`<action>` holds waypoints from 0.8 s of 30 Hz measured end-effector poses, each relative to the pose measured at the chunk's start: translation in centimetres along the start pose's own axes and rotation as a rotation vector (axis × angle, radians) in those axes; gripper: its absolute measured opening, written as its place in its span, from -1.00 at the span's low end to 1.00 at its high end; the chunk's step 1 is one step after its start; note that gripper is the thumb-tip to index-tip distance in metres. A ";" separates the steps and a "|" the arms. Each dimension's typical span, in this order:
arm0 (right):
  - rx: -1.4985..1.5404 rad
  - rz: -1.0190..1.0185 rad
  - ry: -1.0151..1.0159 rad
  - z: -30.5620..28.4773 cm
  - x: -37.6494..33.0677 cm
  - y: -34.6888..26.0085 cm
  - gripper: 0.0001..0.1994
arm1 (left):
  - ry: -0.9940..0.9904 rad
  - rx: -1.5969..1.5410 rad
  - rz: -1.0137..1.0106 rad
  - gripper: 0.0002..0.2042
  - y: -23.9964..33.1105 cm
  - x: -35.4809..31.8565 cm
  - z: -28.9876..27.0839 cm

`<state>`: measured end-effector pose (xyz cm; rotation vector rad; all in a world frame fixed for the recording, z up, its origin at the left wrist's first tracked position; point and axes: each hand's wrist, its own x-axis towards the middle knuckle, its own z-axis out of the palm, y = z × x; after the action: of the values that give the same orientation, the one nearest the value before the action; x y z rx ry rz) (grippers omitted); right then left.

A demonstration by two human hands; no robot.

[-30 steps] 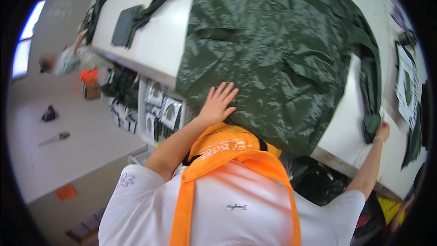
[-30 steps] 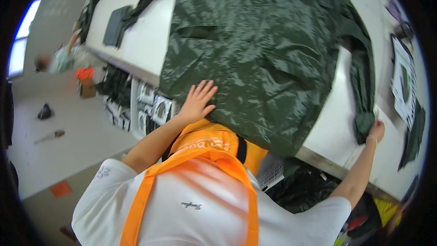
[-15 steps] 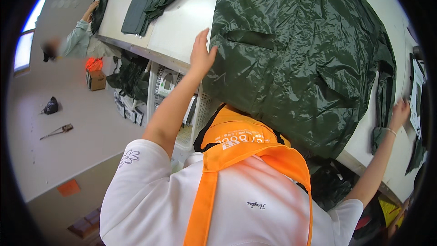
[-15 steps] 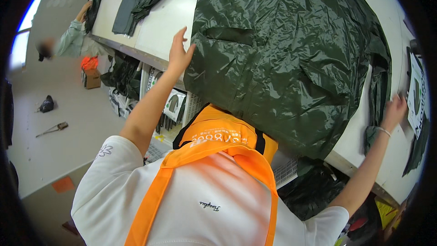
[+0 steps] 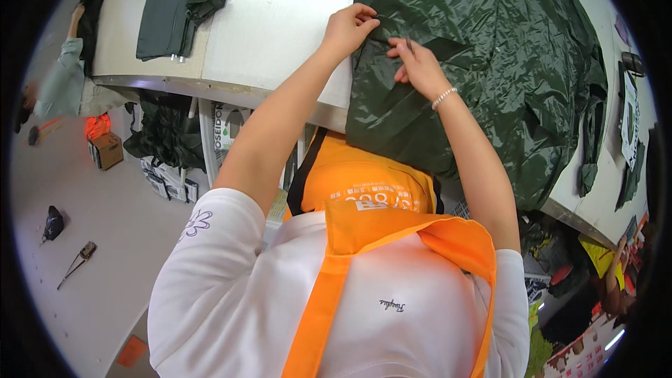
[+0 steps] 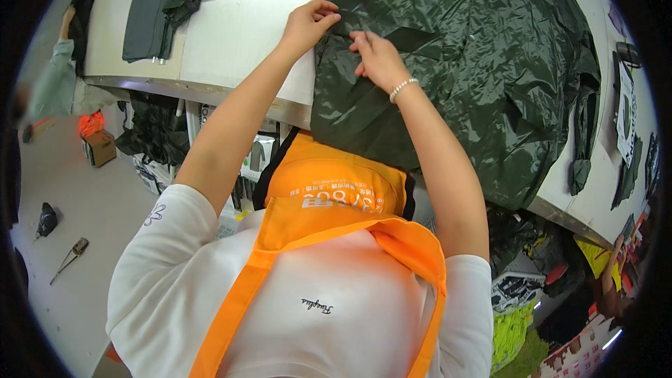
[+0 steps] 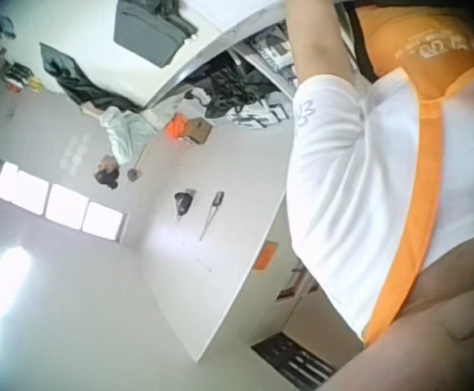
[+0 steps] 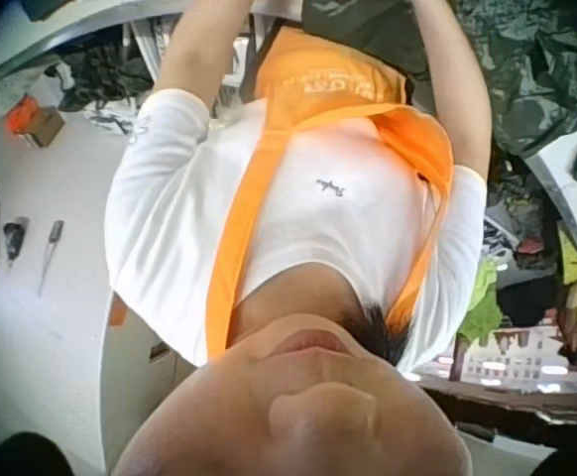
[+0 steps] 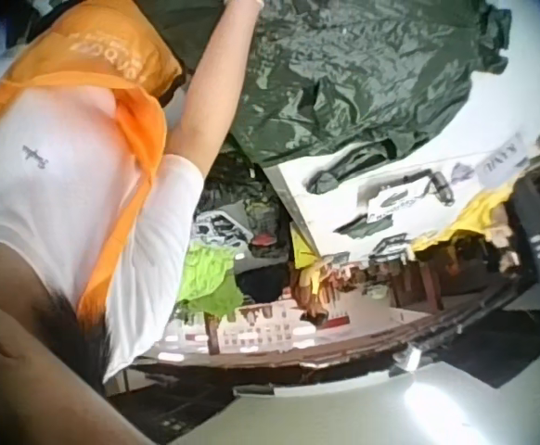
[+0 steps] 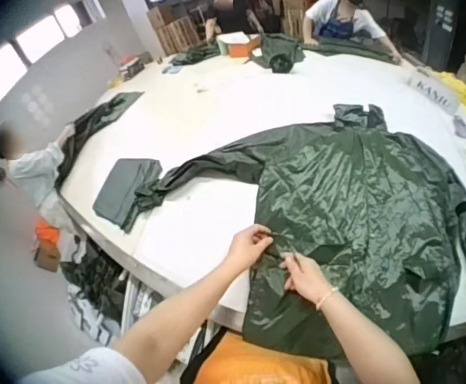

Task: The person folds a dark green jacket on a white table. They smooth the fabric, fold the sleeves inward, fold the sides toward the center, and then fold the jacket in half. The person handles the jacket by hand throughout the process.

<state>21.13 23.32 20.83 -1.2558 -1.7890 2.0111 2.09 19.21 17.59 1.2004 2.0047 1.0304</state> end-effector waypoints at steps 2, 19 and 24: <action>0.092 0.083 0.096 0.7 1.5 1.4 -0.62 | 0.050 0.118 -0.085 -0.69 0.4 -2.5 -1.9; -0.621 -0.195 0.046 7.4 -9.1 1.5 -0.75 | -0.365 0.120 -0.190 -0.80 0.2 -13.9 -6.7; -0.805 -0.327 0.054 8.5 -8.8 1.2 -0.83 | -0.372 0.008 -0.177 -0.83 0.1 -14.1 -6.3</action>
<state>21.42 11.21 23.27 -1.0384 -2.6774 1.0848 3.24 4.54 22.27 1.1030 1.7845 0.6574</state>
